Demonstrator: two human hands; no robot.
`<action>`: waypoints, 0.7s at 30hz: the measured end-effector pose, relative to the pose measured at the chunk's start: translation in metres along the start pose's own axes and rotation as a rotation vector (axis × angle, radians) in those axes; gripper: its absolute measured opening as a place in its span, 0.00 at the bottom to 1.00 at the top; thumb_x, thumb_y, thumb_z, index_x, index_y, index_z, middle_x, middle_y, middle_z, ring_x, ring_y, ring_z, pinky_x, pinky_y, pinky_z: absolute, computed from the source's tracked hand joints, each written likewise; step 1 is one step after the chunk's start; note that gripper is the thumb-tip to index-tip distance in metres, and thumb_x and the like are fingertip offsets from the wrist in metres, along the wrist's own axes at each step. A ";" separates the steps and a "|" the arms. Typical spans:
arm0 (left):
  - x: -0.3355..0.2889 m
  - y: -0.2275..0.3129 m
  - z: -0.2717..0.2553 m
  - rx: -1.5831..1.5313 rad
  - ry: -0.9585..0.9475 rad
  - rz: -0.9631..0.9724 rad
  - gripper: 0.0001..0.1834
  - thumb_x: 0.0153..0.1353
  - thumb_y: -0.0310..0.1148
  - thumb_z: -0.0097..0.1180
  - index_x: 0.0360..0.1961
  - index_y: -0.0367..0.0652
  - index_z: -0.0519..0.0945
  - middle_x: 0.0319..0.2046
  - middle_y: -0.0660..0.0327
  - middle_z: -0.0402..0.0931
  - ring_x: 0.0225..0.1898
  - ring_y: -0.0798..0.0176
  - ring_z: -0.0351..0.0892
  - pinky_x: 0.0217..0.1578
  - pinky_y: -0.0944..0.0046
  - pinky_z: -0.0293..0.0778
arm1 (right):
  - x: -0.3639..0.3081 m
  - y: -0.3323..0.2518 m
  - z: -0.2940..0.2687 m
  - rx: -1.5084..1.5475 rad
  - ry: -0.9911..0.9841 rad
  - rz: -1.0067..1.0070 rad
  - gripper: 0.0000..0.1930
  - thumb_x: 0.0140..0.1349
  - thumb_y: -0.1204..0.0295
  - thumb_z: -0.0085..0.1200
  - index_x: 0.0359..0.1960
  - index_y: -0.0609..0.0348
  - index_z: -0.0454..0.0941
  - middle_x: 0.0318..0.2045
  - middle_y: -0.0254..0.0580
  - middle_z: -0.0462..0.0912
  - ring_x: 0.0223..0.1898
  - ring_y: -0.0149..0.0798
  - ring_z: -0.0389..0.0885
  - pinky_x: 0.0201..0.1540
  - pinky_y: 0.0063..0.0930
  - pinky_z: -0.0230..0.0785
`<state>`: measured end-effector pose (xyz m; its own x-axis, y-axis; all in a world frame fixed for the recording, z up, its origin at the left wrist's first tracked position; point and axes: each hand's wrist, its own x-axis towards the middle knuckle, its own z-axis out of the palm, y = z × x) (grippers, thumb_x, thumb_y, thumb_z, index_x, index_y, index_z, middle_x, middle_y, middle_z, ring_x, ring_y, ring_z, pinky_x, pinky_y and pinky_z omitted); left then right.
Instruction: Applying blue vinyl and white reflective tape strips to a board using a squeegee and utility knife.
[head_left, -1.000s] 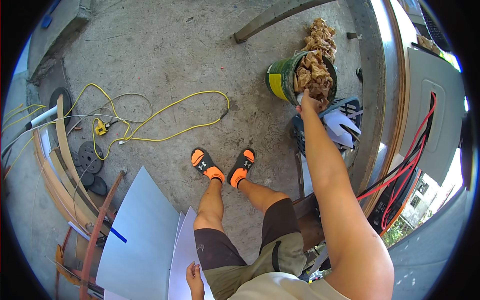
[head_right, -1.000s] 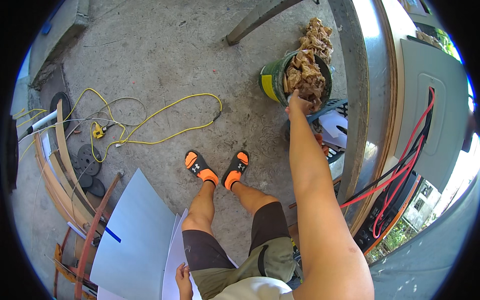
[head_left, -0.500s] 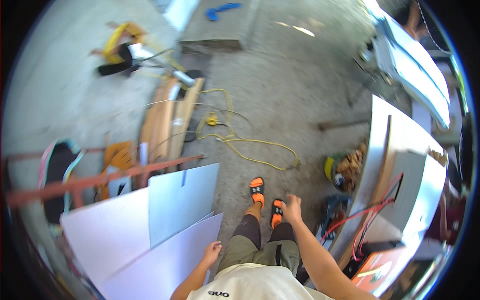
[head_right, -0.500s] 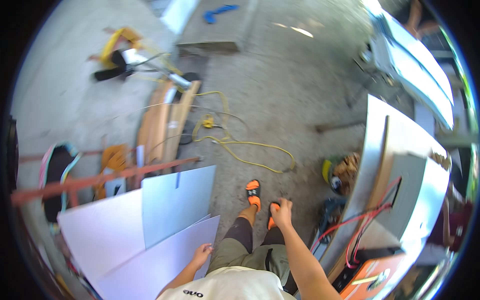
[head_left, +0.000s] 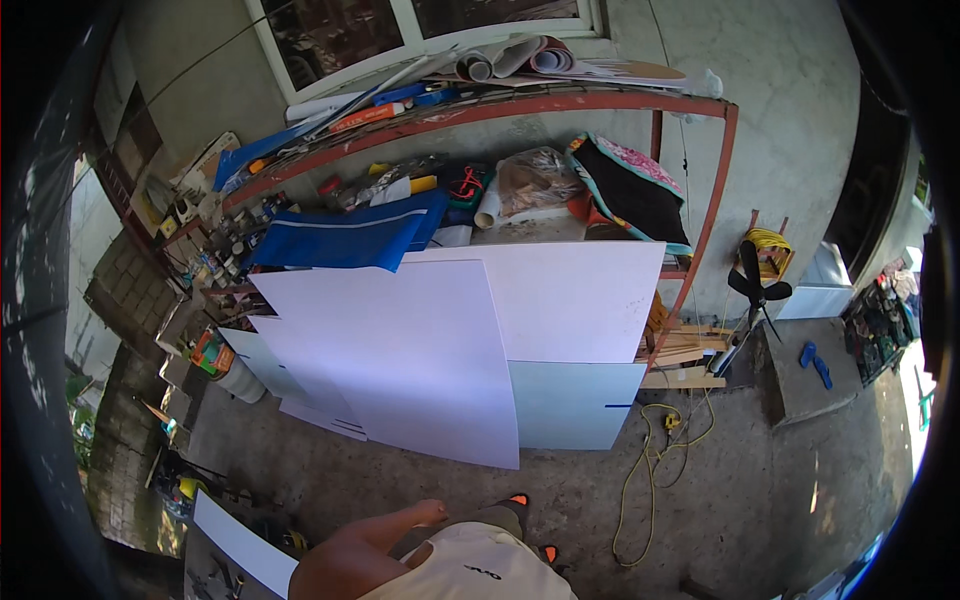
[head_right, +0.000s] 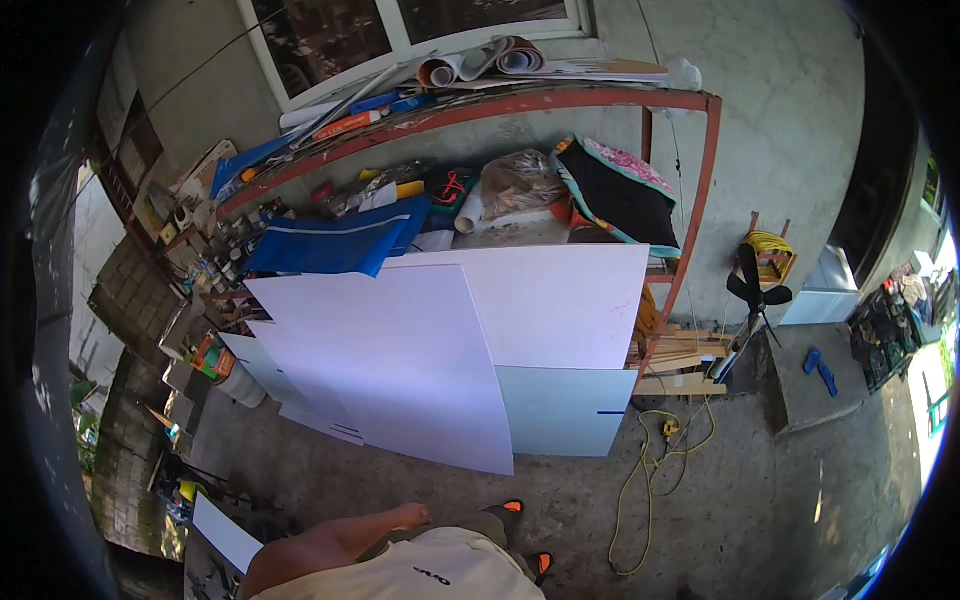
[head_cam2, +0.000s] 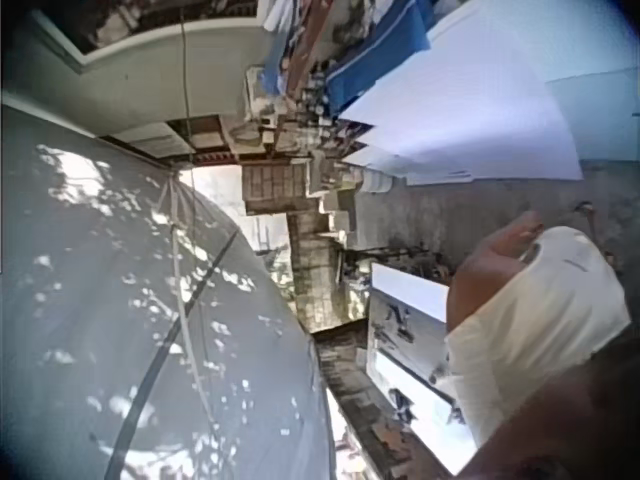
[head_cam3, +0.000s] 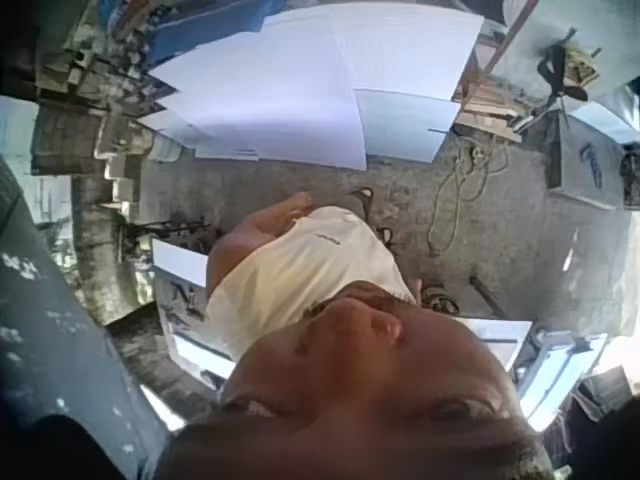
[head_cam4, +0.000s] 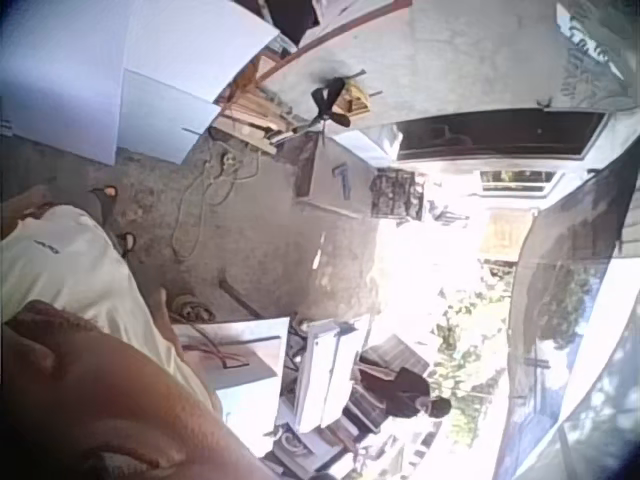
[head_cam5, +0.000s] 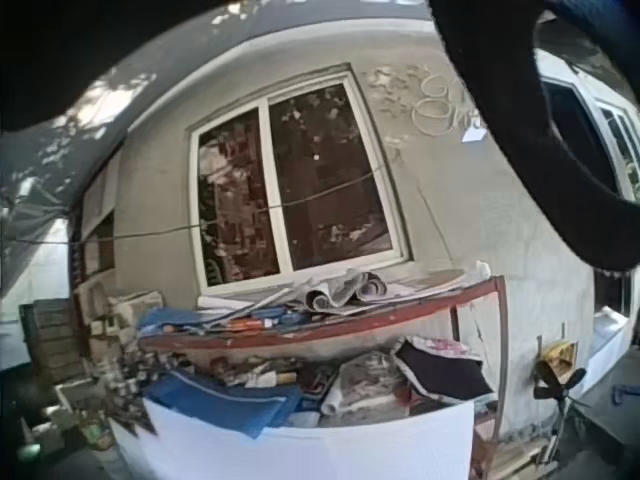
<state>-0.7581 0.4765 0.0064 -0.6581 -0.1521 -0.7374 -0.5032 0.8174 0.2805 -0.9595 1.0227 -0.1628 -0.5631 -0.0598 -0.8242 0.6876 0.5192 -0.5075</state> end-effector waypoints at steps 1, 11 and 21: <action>-0.006 -0.008 0.010 -0.204 0.059 -0.093 0.19 0.70 0.46 0.55 0.47 0.42 0.87 0.49 0.48 0.85 0.53 0.42 0.83 0.52 0.44 0.78 | -0.003 -0.018 0.000 -0.021 -0.001 -0.026 0.12 0.64 0.71 0.58 0.45 0.65 0.81 0.30 0.46 0.83 0.23 0.37 0.81 0.23 0.33 0.73; -0.021 -0.060 0.002 -0.734 0.240 -0.014 0.26 0.68 0.49 0.57 0.60 0.44 0.81 0.53 0.52 0.84 0.54 0.47 0.83 0.57 0.51 0.76 | -0.012 -0.171 0.088 -0.077 0.044 -0.246 0.12 0.67 0.72 0.57 0.47 0.65 0.81 0.31 0.47 0.84 0.23 0.38 0.81 0.23 0.32 0.74; -0.034 -0.302 -0.059 -0.972 0.483 -0.379 0.23 0.70 0.42 0.57 0.60 0.38 0.80 0.55 0.48 0.82 0.57 0.48 0.81 0.54 0.49 0.78 | -0.156 -0.376 0.315 -0.318 0.139 -0.858 0.10 0.69 0.72 0.56 0.45 0.66 0.82 0.32 0.45 0.88 0.31 0.36 0.87 0.36 0.30 0.79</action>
<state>-0.6169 0.2017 -0.0170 -0.4123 -0.6654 -0.6223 -0.7962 -0.0687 0.6011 -0.9863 0.5679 0.0774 -0.8855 -0.4397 -0.1499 -0.1371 0.5556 -0.8201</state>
